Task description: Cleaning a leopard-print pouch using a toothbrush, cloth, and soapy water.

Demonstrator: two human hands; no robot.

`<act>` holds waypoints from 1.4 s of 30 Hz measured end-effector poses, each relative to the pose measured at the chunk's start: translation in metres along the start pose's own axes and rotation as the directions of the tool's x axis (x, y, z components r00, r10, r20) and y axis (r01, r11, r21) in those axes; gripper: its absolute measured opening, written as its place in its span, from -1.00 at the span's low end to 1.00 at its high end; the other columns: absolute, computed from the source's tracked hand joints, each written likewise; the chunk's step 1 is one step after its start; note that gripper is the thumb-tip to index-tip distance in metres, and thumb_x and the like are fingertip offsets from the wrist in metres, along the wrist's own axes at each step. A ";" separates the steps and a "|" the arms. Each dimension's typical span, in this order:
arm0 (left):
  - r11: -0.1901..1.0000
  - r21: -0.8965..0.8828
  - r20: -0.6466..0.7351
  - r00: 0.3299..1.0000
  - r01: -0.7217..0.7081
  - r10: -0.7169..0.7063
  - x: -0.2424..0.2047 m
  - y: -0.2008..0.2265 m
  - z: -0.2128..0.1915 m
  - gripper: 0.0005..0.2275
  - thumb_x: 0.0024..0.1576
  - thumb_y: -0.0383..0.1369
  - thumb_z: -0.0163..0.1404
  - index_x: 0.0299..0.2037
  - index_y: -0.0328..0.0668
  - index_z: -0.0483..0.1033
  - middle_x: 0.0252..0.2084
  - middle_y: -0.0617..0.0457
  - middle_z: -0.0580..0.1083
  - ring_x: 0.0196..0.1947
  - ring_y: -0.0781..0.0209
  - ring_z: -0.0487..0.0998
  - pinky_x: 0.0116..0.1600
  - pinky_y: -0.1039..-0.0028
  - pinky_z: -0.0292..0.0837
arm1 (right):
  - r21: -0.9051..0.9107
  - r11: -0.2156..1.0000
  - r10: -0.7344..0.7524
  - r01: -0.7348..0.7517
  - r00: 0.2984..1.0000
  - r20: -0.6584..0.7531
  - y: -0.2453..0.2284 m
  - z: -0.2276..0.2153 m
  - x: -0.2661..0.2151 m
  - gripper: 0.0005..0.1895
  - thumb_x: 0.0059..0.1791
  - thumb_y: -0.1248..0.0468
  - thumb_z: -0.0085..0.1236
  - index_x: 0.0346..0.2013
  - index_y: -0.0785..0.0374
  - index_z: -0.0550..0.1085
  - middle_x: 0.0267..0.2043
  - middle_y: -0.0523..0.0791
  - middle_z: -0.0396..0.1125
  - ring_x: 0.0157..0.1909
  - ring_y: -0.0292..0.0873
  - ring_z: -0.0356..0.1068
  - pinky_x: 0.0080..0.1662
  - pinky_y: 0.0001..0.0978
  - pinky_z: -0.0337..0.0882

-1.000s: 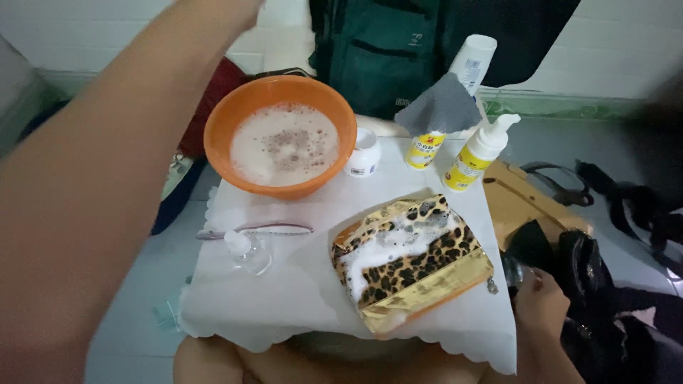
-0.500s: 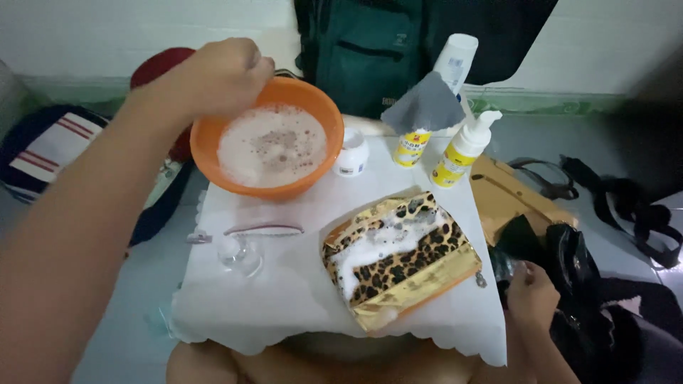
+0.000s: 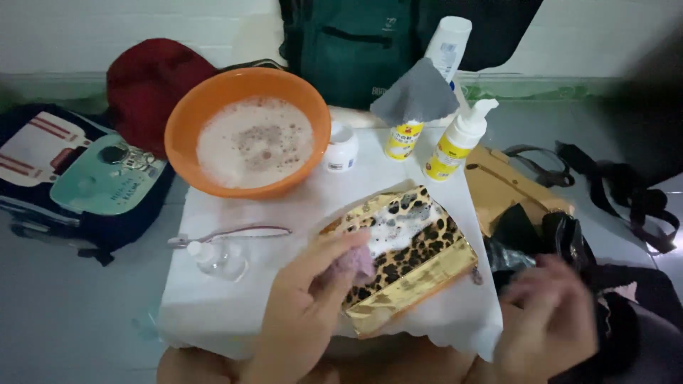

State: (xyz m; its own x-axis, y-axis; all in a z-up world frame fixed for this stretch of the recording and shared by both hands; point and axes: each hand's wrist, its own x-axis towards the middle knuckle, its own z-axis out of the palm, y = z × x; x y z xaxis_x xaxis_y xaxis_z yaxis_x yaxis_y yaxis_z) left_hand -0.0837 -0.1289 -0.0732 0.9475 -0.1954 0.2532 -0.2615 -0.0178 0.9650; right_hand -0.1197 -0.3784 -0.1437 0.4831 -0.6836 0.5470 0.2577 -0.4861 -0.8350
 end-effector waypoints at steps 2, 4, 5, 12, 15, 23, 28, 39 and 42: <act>0.974 -0.130 -0.110 0.974 0.183 -0.198 -0.015 -0.015 0.012 -0.69 0.07 -0.54 0.08 0.05 -0.32 0.65 -0.20 0.03 0.70 -0.35 0.37 0.61 -0.23 0.64 0.51 | -0.150 0.974 0.216 -0.167 0.880 0.423 -0.037 -0.003 -0.016 -0.80 -0.01 0.56 -0.06 -0.16 0.47 0.50 -0.31 0.04 0.46 -0.32 -0.14 0.43 -0.14 -0.36 0.47; 0.925 -0.212 -0.161 0.922 0.315 -0.351 -0.025 -0.024 0.023 -0.70 0.04 -0.54 0.12 0.00 -0.31 0.67 -0.25 0.00 0.70 -0.40 0.34 0.58 -0.31 0.60 0.51 | 0.001 0.968 0.207 -0.251 0.801 0.562 -0.042 0.008 -0.040 -0.61 -0.10 0.56 0.03 0.03 0.45 0.46 -0.12 0.04 0.49 -0.33 -0.16 0.51 -0.19 -0.41 0.53; 0.851 -0.299 -0.202 0.843 0.431 -0.498 -0.030 -0.028 0.028 -0.71 0.01 -0.53 0.17 -0.04 -0.30 0.69 -0.29 -0.03 0.70 -0.46 0.31 0.55 -0.39 0.56 0.50 | 0.135 0.926 0.168 -0.352 0.706 0.688 -0.045 0.014 -0.053 -0.36 -0.19 0.55 0.13 0.22 0.42 0.42 0.08 0.04 0.52 -0.34 -0.17 0.59 -0.24 -0.45 0.60; 0.944 -0.127 -0.205 0.924 0.303 -0.324 -0.053 -0.041 0.009 -0.86 0.04 -0.47 0.21 -0.25 -0.38 0.71 -0.55 0.14 0.57 -0.58 0.44 0.37 -0.44 0.63 0.28 | 0.044 0.897 0.271 -0.440 0.625 0.732 -0.041 0.022 -0.048 -0.79 -0.27 0.57 0.33 -0.35 0.48 0.64 -0.17 0.01 0.57 -0.16 -0.12 0.55 -0.08 -0.36 0.53; 0.905 -0.100 -0.156 0.892 0.414 -0.425 -0.048 -0.030 0.000 -0.85 -0.01 -0.44 0.20 -0.32 -0.38 0.75 -0.52 0.01 0.70 -0.57 0.30 0.61 -0.39 0.56 0.58 | 0.163 0.656 0.387 -0.737 0.514 0.766 -0.033 0.019 -0.041 -0.82 -0.02 0.49 0.10 -0.21 0.63 0.54 -0.22 0.21 0.53 -0.27 0.06 0.57 -0.16 -0.09 0.68; 0.728 -0.590 0.073 0.921 0.349 -0.382 -0.054 -0.051 0.000 -0.73 0.10 -0.68 0.14 -0.40 -0.22 0.27 -0.43 0.03 0.35 -0.42 0.27 0.34 -0.23 0.49 0.28 | 0.355 0.363 0.366 -0.862 0.482 0.796 -0.046 0.029 -0.045 -0.82 0.12 0.39 -0.10 -0.04 0.46 0.37 -0.08 0.13 0.40 -0.04 -0.03 0.41 0.04 -0.14 0.39; 0.599 -0.758 0.101 0.954 0.259 -0.284 -0.053 -0.052 -0.004 -0.65 0.00 -0.77 0.12 -0.26 -0.18 0.23 -0.18 -0.13 0.44 -0.29 0.18 0.46 -0.19 0.45 0.38 | 0.351 0.444 0.415 -0.825 0.536 0.735 -0.041 0.026 -0.049 -0.78 0.12 0.42 -0.10 0.04 0.46 0.37 -0.13 0.11 0.41 -0.12 -0.09 0.39 -0.05 -0.25 0.38; 0.950 -0.183 -0.088 0.958 0.253 -0.272 -0.044 -0.029 -0.010 -0.61 -0.04 -0.54 0.21 0.04 -0.29 0.52 -0.12 -0.01 0.60 -0.12 0.21 0.62 0.11 0.44 0.54 | 0.183 0.581 0.467 -0.793 0.509 0.723 -0.062 0.022 -0.019 -0.74 0.10 0.41 -0.13 0.03 0.52 0.38 -0.12 0.22 0.45 -0.12 -0.01 0.40 -0.01 -0.20 0.38; 0.921 -0.329 0.083 0.978 0.210 -0.193 -0.039 -0.022 -0.015 -0.35 -0.07 -0.61 0.21 0.31 -0.26 0.31 -0.15 -0.12 0.60 -0.19 0.18 0.57 -0.02 0.48 0.45 | 0.134 0.574 0.543 -0.808 0.498 0.676 -0.080 0.022 -0.009 -0.72 0.09 0.49 -0.11 0.10 0.44 0.37 -0.17 0.15 0.41 -0.18 -0.06 0.34 -0.09 -0.27 0.30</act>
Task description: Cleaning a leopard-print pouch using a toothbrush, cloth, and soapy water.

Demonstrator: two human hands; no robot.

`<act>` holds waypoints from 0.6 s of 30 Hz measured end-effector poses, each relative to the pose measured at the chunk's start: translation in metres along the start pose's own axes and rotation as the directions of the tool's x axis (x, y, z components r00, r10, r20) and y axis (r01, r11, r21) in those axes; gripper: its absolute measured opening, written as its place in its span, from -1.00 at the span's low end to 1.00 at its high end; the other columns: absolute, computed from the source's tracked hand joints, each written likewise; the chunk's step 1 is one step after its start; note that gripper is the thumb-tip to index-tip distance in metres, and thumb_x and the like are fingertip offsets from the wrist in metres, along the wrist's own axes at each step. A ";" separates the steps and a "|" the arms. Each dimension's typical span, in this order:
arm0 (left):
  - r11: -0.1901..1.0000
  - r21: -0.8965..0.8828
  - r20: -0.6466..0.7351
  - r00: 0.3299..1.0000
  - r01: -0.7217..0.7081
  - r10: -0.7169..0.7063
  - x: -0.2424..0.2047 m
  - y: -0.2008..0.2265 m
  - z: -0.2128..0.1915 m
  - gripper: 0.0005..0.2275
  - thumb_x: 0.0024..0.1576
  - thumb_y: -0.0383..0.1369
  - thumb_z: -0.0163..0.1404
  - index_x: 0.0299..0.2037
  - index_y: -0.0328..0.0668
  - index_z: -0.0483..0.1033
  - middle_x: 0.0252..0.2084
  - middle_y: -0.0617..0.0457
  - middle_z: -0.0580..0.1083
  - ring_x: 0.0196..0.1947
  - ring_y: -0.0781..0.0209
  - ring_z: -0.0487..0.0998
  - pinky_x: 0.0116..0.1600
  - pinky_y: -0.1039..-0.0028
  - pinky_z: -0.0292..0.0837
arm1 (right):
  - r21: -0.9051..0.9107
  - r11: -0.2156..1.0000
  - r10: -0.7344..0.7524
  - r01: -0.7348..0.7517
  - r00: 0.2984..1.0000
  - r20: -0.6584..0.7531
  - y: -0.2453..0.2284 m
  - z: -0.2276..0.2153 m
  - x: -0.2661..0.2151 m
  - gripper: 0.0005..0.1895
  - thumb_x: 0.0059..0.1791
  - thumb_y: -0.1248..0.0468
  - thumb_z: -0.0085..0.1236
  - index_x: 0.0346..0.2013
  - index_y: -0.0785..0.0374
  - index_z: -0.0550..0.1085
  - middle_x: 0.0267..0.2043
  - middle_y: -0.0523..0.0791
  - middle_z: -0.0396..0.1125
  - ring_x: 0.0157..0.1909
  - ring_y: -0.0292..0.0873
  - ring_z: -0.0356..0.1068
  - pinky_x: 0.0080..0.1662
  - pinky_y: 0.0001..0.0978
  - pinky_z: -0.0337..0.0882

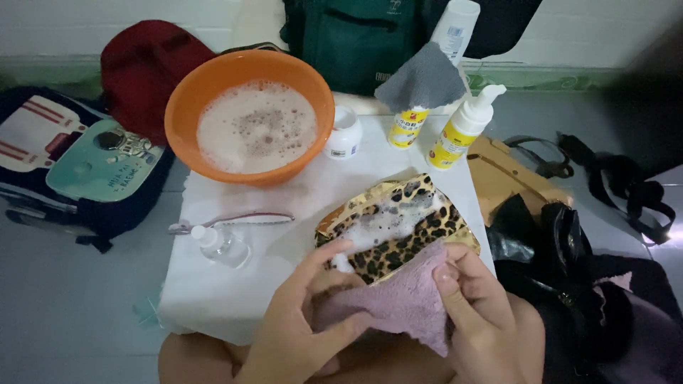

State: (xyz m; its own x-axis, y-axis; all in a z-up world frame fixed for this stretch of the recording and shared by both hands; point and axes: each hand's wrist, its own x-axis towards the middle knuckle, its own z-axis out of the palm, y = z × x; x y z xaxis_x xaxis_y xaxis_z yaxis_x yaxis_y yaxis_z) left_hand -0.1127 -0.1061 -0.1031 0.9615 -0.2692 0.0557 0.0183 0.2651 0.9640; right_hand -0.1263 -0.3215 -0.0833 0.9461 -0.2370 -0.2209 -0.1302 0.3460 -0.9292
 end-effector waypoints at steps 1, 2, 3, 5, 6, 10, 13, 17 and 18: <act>0.983 0.135 0.017 0.992 0.121 -0.124 0.001 0.005 -0.001 -0.37 -0.09 -0.52 0.24 0.27 -0.12 0.40 -0.20 -0.06 0.67 -0.22 0.22 0.63 -0.04 0.51 0.48 | -0.304 0.948 0.045 -0.097 0.984 -0.173 -0.016 0.014 -0.006 -0.73 0.08 0.40 -0.01 0.03 0.39 0.54 -0.23 0.05 0.52 -0.23 -0.15 0.38 -0.12 -0.40 0.29; 0.934 0.269 0.019 0.969 0.234 -0.248 0.001 0.009 -0.002 -0.39 -0.12 -0.44 0.27 0.24 0.02 0.49 -0.25 0.00 0.73 -0.25 0.26 0.70 -0.05 0.53 0.51 | -0.558 0.796 0.036 -0.236 0.937 -0.346 -0.033 0.028 -0.012 -0.70 0.06 0.30 0.07 -0.05 0.32 0.70 -0.29 -0.06 0.64 -0.27 -0.25 0.43 -0.15 -0.53 0.28; 0.934 0.269 0.019 0.969 0.234 -0.248 0.003 0.018 -0.001 -0.39 -0.12 -0.44 0.27 0.24 0.02 0.49 -0.25 0.00 0.73 -0.25 0.26 0.70 -0.05 0.53 0.51 | -0.558 0.795 0.036 -0.237 0.937 -0.346 -0.032 0.026 -0.011 -0.70 0.06 0.30 0.07 -0.05 0.32 0.70 -0.29 -0.06 0.64 -0.27 -0.25 0.43 -0.15 -0.53 0.28; 0.757 0.272 -0.128 0.802 0.594 -0.583 0.007 0.035 0.002 -0.62 -0.18 -0.43 0.37 -0.09 -0.24 0.82 -0.39 0.00 0.72 -0.50 0.32 0.56 -0.42 0.58 0.51 | -0.428 0.875 0.077 -0.227 0.937 -0.339 -0.030 0.020 -0.007 -0.65 0.09 0.37 -0.03 0.06 0.42 0.63 -0.08 -0.03 0.58 -0.09 -0.23 0.40 -0.01 -0.49 0.25; 0.757 0.273 -0.127 0.803 0.593 -0.583 0.008 0.037 -0.001 -0.62 -0.18 -0.43 0.37 -0.09 -0.24 0.82 -0.39 0.00 0.72 -0.50 0.32 0.56 -0.42 0.58 0.51 | -0.427 0.875 0.076 -0.226 0.937 -0.340 -0.027 0.016 -0.008 -0.65 0.09 0.37 -0.03 0.06 0.42 0.63 -0.08 -0.03 0.58 -0.09 -0.23 0.40 -0.01 -0.49 0.25; 0.821 0.013 0.052 0.819 0.571 -0.571 -0.001 0.022 -0.018 -0.76 -0.06 -0.63 0.29 -0.18 -0.39 0.66 -0.30 -0.14 0.65 -0.40 0.22 0.52 -0.32 0.50 0.47 | -0.582 0.810 -0.043 -0.074 0.982 -0.185 -0.014 -0.006 -0.008 -0.75 0.03 0.32 0.08 -0.08 0.30 0.65 -0.35 -0.02 0.61 -0.40 -0.20 0.37 -0.27 -0.49 0.23; 0.914 -0.150 0.094 0.926 0.376 -0.366 -0.007 -0.005 -0.020 -0.86 0.07 -0.61 0.18 -0.22 -0.34 0.52 -0.26 -0.09 0.56 -0.27 0.16 0.53 -0.11 0.39 0.46 | -0.711 0.701 -0.125 0.058 0.991 -0.043 -0.009 -0.015 -0.007 -0.87 -0.08 0.33 0.26 -0.24 0.20 0.59 -0.50 -0.16 0.48 -0.52 -0.28 0.30 -0.36 -0.55 0.19; 0.925 -0.123 0.061 0.933 0.361 -0.356 -0.007 -0.020 -0.004 -0.77 0.09 -0.57 0.14 -0.06 -0.27 0.48 -0.06 -0.08 0.56 -0.28 0.15 0.62 -0.27 0.47 0.51 | -0.608 0.785 -0.146 0.123 0.989 0.012 -0.009 -0.007 -0.013 -0.98 -0.03 0.43 0.21 -0.36 0.30 0.52 -0.60 -0.17 0.27 -0.62 -0.29 0.17 -0.48 -0.51 0.17; 0.924 -0.124 0.061 0.932 0.361 -0.357 -0.008 -0.019 0.002 -0.77 0.09 -0.57 0.14 -0.06 -0.27 0.48 -0.06 -0.08 0.56 -0.28 0.15 0.62 -0.27 0.47 0.51 | -0.608 0.784 -0.145 0.122 0.989 0.012 -0.011 -0.009 -0.014 -0.98 -0.03 0.43 0.21 -0.36 0.30 0.52 -0.60 -0.17 0.27 -0.62 -0.29 0.17 -0.48 -0.51 0.17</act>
State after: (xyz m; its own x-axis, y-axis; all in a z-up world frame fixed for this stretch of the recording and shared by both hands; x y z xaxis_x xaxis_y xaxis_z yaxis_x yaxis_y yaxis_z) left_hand -0.1208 -0.1105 -0.1213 0.8732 -0.4018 -0.2759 0.3984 0.2621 0.8790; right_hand -0.1412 -0.3304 -0.0729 0.9584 -0.2741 -0.0801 -0.1669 -0.3099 -0.9360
